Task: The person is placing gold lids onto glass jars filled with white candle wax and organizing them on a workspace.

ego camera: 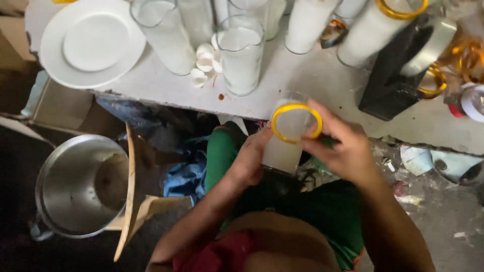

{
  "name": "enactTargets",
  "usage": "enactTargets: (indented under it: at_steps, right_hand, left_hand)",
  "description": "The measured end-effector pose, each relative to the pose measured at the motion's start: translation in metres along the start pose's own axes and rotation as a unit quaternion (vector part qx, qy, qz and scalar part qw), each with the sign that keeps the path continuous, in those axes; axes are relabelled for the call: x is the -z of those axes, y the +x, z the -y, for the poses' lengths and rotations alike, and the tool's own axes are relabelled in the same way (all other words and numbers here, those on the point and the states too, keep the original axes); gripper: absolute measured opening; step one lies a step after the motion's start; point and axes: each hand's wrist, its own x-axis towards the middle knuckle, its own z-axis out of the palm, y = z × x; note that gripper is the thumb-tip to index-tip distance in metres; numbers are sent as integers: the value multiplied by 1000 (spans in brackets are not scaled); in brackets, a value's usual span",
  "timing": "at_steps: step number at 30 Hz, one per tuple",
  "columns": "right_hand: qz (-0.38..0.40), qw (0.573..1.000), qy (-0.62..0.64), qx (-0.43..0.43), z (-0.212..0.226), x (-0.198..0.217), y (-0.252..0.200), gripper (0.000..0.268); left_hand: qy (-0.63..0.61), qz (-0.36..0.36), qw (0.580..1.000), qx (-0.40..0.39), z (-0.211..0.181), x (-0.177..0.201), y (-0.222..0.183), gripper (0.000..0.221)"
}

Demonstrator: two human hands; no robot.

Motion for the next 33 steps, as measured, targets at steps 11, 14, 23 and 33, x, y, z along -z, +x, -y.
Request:
enactTargets:
  at_steps: [11,14,23,33]
  right_hand:
    - [-49,994,78,-56,-15,-10,-24,43]
    - [-94,991,86,-37,-46,-8,23,51]
    - [-189,975,117,19,-90,-33,-16,78]
    - [-54,991,119,-13,-39,-18,31,25]
  left_hand:
    - [-180,35,980,74,16,16,36,79]
    - [-237,37,967,86,-14,-9,-5,69]
    - [-246,69,962,101,2,4,1,79]
    - [-217,161,959,80,3,15,8,82]
